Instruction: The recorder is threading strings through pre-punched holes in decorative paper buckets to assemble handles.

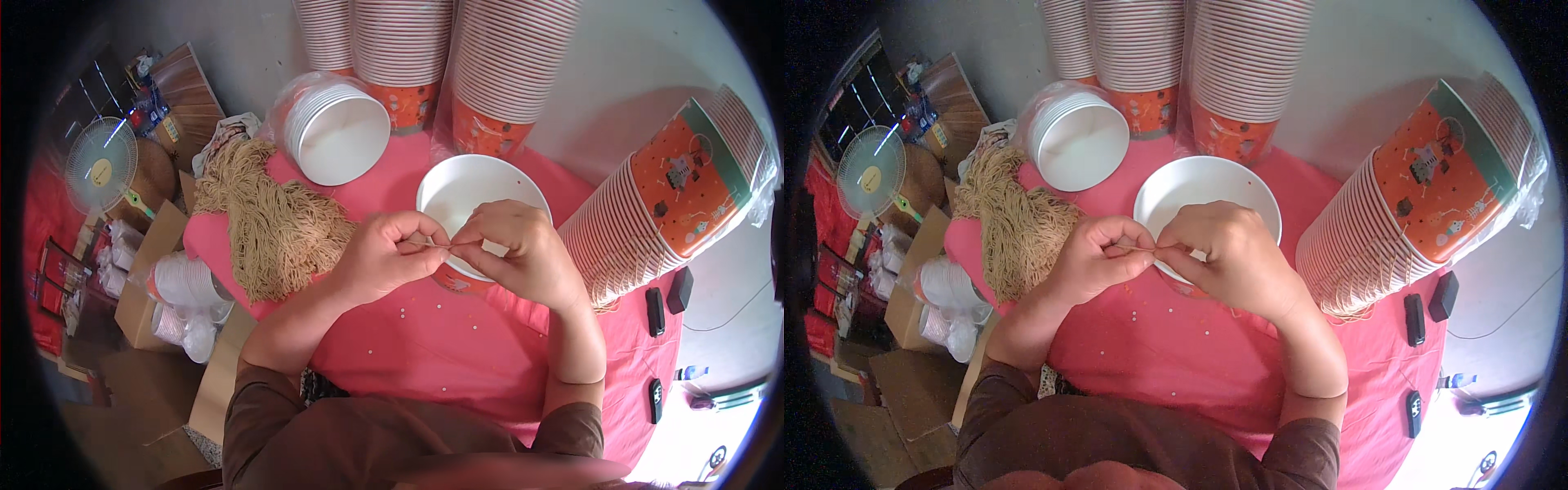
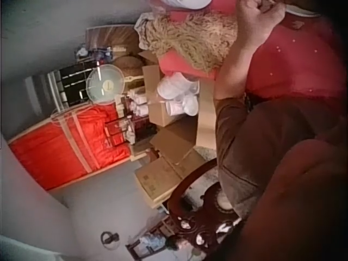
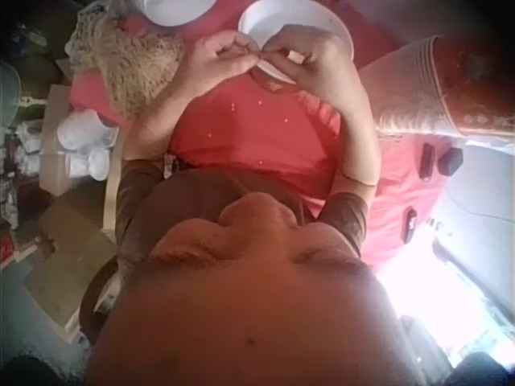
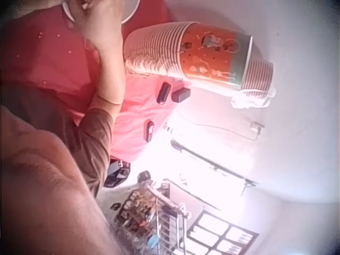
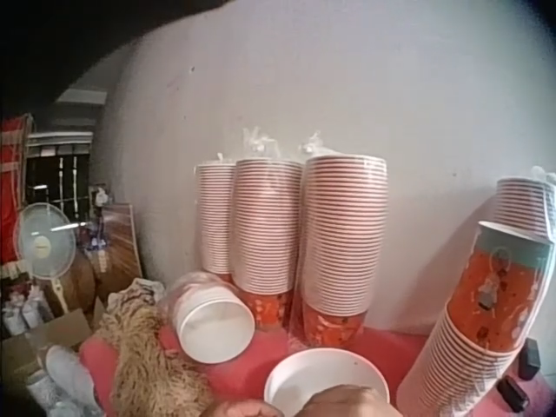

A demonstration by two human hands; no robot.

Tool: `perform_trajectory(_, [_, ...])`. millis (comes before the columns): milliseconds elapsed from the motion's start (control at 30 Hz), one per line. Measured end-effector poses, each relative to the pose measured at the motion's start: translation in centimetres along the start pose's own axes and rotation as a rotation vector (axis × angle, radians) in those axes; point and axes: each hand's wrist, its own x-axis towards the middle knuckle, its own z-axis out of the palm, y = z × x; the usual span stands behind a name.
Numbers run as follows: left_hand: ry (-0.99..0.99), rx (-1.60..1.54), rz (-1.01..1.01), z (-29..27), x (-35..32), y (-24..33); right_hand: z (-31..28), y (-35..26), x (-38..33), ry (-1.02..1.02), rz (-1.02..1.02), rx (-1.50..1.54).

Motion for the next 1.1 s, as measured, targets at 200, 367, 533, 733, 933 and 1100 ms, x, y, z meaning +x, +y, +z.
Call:
perform_trajectory(200, [0.072,0.252,0.264,0.3,-0.2,-0.5,-0.4,-1.1,0.1,-0.103,0.298,0.226])
perform_trajectory(367, [0.140,0.395,0.556,0.5,0.4,-0.4,0.3,0.1,-0.2,-0.115,0.301,0.362])
perform_trajectory(533, [0.155,0.513,0.727,0.2,0.7,-0.1,0.3,0.3,0.0,-0.148,0.391,0.474])
perform_trajectory(733, [0.142,0.368,0.583,0.6,0.4,-0.3,-0.3,0.6,-0.1,-0.176,0.426,0.497])
perform_trajectory(933, [0.121,-0.093,0.247,0.5,0.3,-1.0,1.1,-0.1,0.1,0.087,0.282,0.149])
perform_trajectory(1100, [0.060,-0.205,0.074,-0.5,0.4,-0.7,1.8,-0.3,0.1,0.118,0.053,0.131])
